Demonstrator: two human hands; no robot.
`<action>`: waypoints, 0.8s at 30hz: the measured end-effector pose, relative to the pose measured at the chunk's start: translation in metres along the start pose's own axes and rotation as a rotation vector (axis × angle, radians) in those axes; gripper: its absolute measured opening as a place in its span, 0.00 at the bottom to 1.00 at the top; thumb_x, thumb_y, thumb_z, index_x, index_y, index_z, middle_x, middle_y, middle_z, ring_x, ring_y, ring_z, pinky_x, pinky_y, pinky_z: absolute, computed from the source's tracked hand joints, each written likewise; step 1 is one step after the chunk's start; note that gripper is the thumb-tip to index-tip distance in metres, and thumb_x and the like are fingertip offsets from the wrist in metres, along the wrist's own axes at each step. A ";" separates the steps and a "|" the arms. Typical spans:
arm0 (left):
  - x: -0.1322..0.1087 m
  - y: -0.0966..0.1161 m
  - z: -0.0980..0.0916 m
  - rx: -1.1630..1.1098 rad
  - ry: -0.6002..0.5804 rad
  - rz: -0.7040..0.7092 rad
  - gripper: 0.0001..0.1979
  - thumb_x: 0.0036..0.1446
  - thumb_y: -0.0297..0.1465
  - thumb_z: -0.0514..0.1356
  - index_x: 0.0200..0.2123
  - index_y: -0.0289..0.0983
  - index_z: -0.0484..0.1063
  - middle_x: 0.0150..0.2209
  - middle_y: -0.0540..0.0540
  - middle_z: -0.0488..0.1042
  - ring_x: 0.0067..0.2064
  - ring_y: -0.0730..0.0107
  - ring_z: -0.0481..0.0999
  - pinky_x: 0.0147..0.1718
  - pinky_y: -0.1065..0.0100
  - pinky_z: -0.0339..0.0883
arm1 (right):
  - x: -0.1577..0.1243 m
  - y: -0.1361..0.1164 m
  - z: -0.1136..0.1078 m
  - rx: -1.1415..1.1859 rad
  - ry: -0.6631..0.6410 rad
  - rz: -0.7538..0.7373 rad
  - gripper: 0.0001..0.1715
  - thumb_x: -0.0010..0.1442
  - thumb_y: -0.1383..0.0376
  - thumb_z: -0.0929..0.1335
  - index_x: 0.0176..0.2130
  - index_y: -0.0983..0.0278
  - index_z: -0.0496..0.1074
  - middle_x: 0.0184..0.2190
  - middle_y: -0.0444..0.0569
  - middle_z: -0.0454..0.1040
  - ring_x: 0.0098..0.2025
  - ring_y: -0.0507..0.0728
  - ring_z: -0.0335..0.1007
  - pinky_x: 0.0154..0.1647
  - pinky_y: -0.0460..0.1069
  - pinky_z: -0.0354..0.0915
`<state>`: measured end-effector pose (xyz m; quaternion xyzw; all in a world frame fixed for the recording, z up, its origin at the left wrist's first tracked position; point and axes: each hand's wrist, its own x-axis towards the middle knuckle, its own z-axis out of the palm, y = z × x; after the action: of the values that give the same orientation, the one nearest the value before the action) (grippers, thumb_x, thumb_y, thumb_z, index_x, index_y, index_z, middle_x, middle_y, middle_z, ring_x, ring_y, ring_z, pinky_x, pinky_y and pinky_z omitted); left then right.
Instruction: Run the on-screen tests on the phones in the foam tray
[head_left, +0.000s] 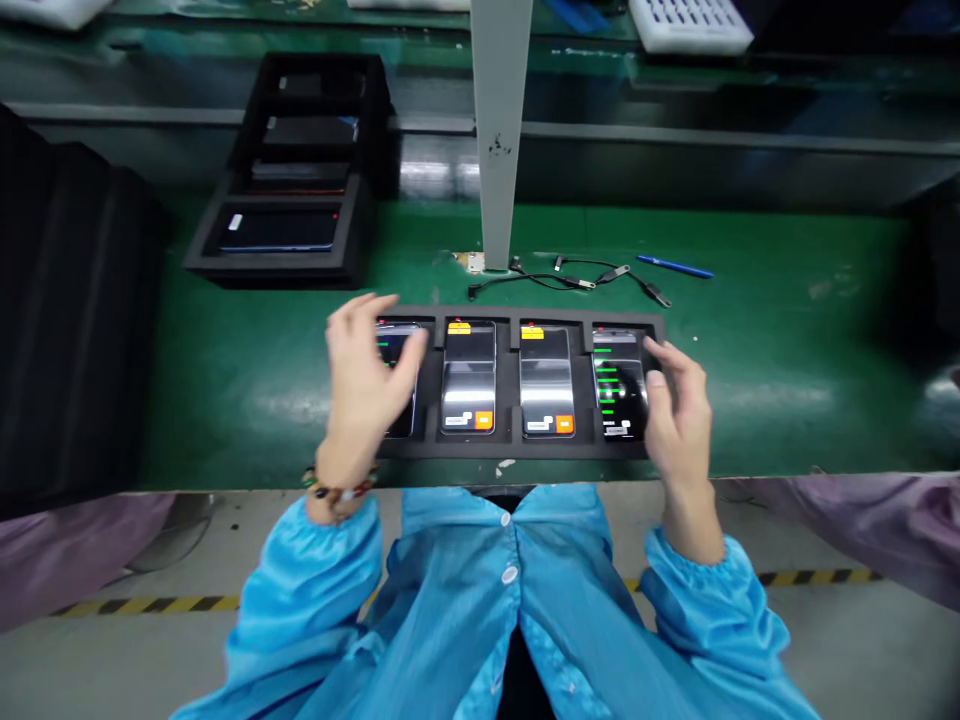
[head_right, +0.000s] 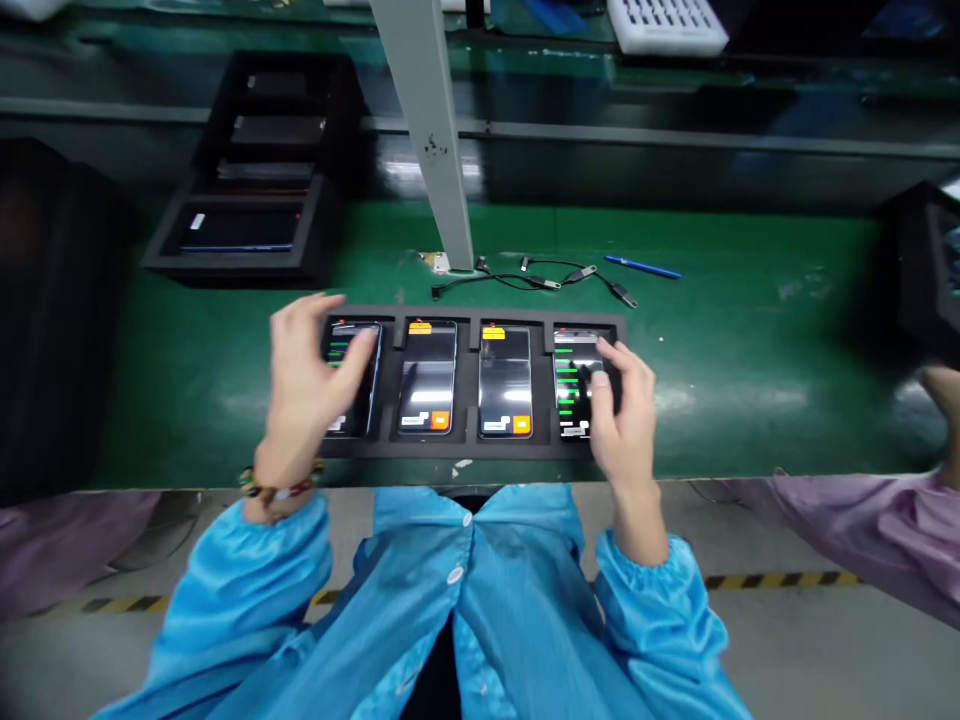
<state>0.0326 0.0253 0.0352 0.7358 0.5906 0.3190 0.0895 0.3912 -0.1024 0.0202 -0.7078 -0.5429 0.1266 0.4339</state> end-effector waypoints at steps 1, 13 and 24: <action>-0.007 -0.019 -0.011 0.002 0.024 -0.037 0.26 0.72 0.47 0.60 0.66 0.41 0.72 0.64 0.35 0.74 0.71 0.47 0.71 0.72 0.44 0.66 | -0.004 0.010 -0.008 0.015 0.029 0.011 0.24 0.79 0.52 0.62 0.65 0.57 0.75 0.67 0.58 0.77 0.74 0.68 0.68 0.77 0.72 0.60; -0.049 -0.072 -0.022 -0.181 -0.121 -0.145 0.21 0.74 0.48 0.56 0.65 0.76 0.73 0.71 0.68 0.72 0.73 0.48 0.71 0.76 0.38 0.62 | -0.013 0.038 -0.028 -0.069 -0.214 -0.081 0.23 0.80 0.55 0.61 0.59 0.55 0.82 0.59 0.52 0.83 0.69 0.65 0.74 0.72 0.68 0.70; -0.042 -0.072 -0.025 -0.008 -0.187 -0.064 0.20 0.76 0.46 0.53 0.63 0.71 0.77 0.81 0.68 0.51 0.80 0.39 0.56 0.76 0.26 0.51 | -0.005 0.035 -0.019 -0.175 -0.234 -0.007 0.28 0.81 0.53 0.59 0.67 0.56 0.77 0.65 0.56 0.77 0.73 0.66 0.67 0.75 0.70 0.64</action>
<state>-0.0440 0.0007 0.0030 0.7429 0.6015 0.2481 0.1574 0.4246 -0.1165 0.0038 -0.7216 -0.6010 0.1589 0.3047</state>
